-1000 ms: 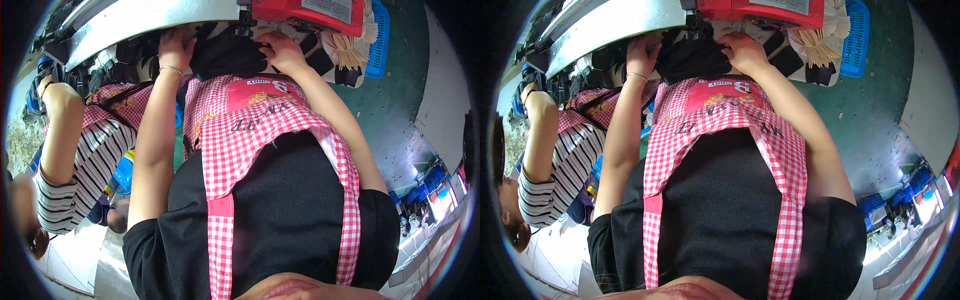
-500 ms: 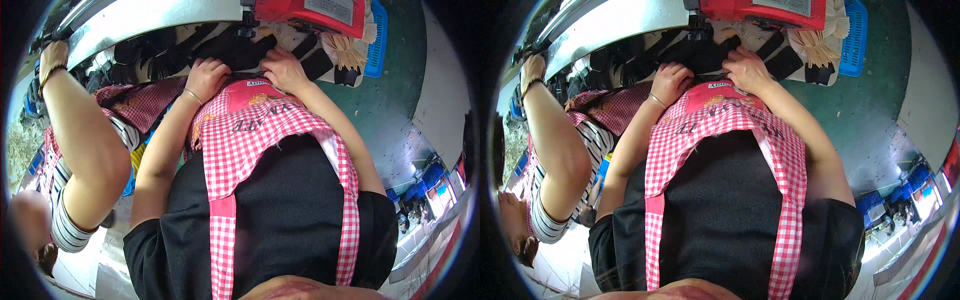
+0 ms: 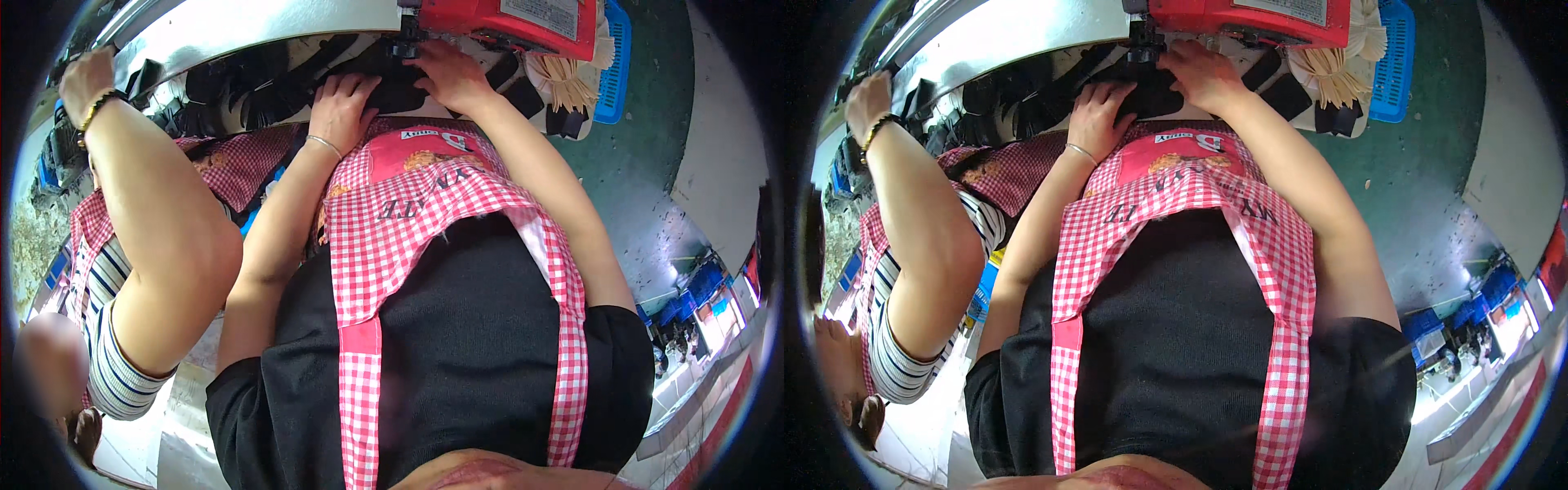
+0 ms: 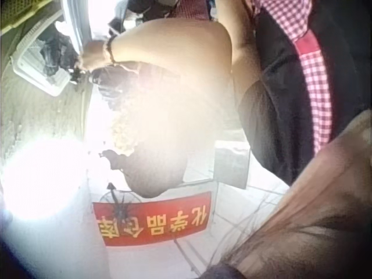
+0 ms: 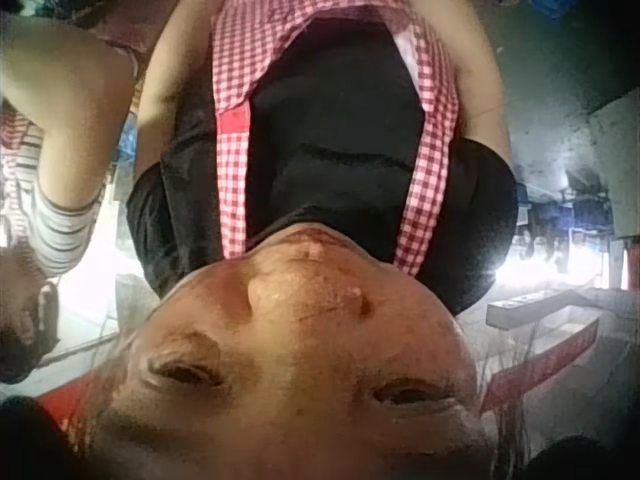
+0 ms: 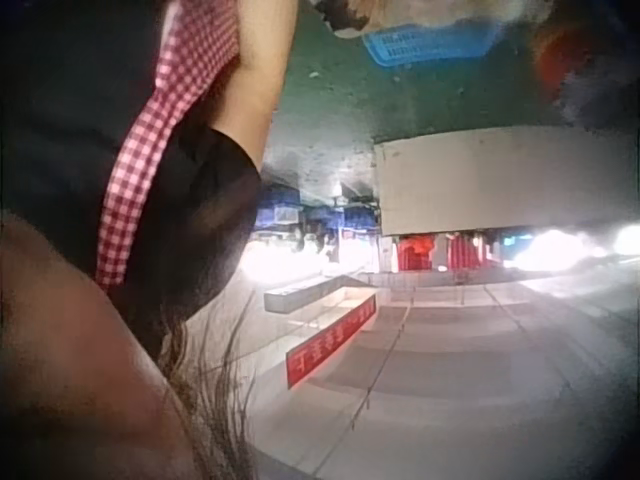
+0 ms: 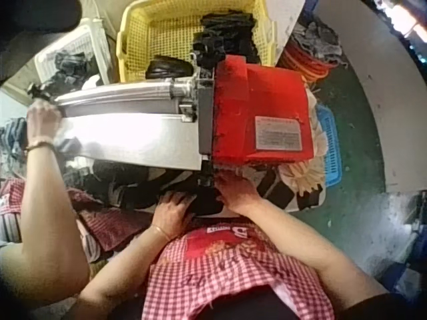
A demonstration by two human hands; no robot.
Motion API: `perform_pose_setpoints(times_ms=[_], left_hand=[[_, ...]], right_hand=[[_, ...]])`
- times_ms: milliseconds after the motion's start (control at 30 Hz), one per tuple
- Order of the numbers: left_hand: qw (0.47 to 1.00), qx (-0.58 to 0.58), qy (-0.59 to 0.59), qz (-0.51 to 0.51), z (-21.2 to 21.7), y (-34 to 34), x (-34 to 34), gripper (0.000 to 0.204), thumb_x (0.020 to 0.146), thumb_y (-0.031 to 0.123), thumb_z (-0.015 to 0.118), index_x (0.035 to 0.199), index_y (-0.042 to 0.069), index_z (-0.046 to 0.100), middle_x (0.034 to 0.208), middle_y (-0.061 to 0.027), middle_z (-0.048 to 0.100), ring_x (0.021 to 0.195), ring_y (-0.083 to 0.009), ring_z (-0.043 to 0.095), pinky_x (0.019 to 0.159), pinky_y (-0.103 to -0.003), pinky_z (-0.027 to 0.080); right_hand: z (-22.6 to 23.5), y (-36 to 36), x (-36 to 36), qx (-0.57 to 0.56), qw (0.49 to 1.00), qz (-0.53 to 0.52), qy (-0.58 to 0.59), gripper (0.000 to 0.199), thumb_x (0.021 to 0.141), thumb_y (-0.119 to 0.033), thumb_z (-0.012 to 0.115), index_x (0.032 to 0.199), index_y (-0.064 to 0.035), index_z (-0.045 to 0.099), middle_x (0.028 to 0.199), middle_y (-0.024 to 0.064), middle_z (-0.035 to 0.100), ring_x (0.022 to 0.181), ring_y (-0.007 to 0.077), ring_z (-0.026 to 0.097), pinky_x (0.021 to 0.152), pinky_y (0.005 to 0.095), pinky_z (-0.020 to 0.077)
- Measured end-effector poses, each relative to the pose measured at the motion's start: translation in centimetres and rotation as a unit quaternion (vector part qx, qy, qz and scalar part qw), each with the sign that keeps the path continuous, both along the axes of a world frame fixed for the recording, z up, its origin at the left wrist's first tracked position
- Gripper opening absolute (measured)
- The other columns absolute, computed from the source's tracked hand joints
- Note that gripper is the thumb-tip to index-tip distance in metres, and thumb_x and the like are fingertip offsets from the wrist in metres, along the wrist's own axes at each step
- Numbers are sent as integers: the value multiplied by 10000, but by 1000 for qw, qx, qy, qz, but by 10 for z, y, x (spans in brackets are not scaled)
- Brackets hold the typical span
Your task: The person operates a sewing machine to stitch black fabric pieces, likely gloves. They repeatedly feed the material through the machine, guide it under the needle, and place the finished items into a yellow basket. The person also picks up new pieces from the table and adjusts the fabric during the process.
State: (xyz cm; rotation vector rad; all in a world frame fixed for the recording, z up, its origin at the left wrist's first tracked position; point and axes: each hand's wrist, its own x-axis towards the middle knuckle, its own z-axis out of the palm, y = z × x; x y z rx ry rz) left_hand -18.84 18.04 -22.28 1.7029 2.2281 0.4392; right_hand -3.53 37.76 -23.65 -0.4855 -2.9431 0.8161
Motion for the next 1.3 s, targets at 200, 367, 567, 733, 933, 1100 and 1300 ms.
perform_pose_setpoints(times_ms=[200, 367, 567, 733, 933, 1100, 1300], left_hand=[[1000, -9, 21, -1, -1, -7, -9, 537, 748, 251, 798, 1257, 177, 644, 1196, -60, 600, 1112, -299, 570, 931, -438, 510], [999, -49, 6, 8, 0, -4, -1, 530, 756, 300, 796, 1247, 165, 650, 1159, -69, 616, 1116, -297, 580, 923, -433, 524], [999, -33, -34, 6, -1, -1, -8, 410, 840, 341, 732, 1188, 129, 683, 1112, -101, 665, 1054, -316, 637, 879, -432, 548], [996, -42, -71, 47, -12, -2, -13, 313, 944, 347, 633, 1106, 84, 682, 1050, -157, 684, 982, -356, 664, 829, -469, 560], [959, -29, -226, 170, -6, -10, -29, 269, 1003, 233, 605, 1096, -18, 627, 855, -170, 710, 802, -296, 724, 679, -396, 560], [828, -30, -511, 227, 3, -21, -50, 288, 1004, 188, 636, 1202, -17, 595, 877, -66, 693, 758, -127, 653, 675, -300, 537], [790, -23, -562, 244, 5, -28, -51, 276, 1009, 200, 640, 1204, 5, 655, 853, -20, 651, 742, -100, 594, 713, -262, 516]], right_hand=[[0, -9, -4, 13, 998, 58, 1, 379, 782, -220, 758, 1156, -221, 693, 1191, 11, 607, 1200, 256, 561, 952, 391, 528], [-4, -4, -7, 81, 990, 112, 10, 311, 820, -239, 722, 1129, -209, 704, 1143, 6, 614, 1175, 244, 569, 942, 378, 530], [-7, 0, -12, 0, 997, 72, -2, 246, 893, -275, 674, 1119, -187, 712, 1121, 53, 647, 1137, 281, 606, 928, 404, 535], [-5, -7, -21, -55, 998, 7, -27, 269, 953, -350, 630, 1145, -186, 721, 1132, 125, 676, 1071, 349, 640, 910, 449, 531], [-20, 5, -10, -102, 991, -83, 31, 280, 943, -343, 633, 1146, -160, 696, 1107, 110, 714, 1040, 339, 674, 902, 450, 544], [-20, -6, -4, -67, 993, -95, 18, 249, 929, -317, 653, 1138, -190, 701, 1156, 91, 703, 1090, 321, 660, 913, 445, 545], [-19, -13, 0, -41, 997, -63, 19, 278, 870, -337, 712, 1107, -191, 705, 1145, 69, 675, 1162, 304, 604, 968, 434, 516]])
